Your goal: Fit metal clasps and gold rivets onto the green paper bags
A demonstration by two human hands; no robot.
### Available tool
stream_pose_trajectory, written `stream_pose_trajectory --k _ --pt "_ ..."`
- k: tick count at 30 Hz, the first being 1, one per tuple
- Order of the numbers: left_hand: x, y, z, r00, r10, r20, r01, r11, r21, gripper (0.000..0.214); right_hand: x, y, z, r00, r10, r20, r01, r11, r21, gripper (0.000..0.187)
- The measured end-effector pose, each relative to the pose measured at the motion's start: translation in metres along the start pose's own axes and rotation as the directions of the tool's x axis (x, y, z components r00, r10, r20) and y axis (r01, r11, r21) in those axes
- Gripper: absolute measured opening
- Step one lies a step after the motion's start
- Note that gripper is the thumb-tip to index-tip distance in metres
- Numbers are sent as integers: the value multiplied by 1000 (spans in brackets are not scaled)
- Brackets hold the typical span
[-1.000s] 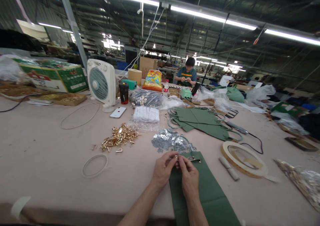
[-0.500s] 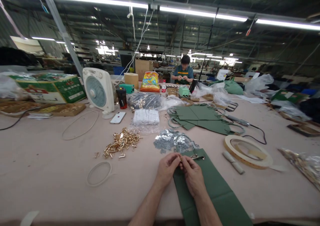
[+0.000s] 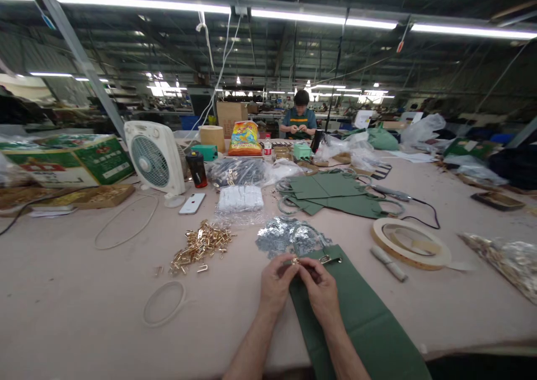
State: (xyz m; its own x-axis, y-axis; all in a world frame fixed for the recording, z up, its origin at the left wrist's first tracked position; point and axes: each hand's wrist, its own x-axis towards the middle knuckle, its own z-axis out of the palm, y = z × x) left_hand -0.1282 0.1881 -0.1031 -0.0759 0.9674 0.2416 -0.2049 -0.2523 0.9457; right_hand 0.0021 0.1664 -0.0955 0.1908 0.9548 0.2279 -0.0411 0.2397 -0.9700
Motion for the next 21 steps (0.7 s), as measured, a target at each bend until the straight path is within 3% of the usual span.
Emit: stream_pose_trajectory --k 6,21 --pt "-3 7 3 1000 16 14 -16 999 35 25 2 7 -5 995 -99 -28 94 986 -139 22" --pt "-2 6 -1 994 -91 61 96 991 -97 31 -1 -5 -3 931 -353 97 366 889 -275 10"
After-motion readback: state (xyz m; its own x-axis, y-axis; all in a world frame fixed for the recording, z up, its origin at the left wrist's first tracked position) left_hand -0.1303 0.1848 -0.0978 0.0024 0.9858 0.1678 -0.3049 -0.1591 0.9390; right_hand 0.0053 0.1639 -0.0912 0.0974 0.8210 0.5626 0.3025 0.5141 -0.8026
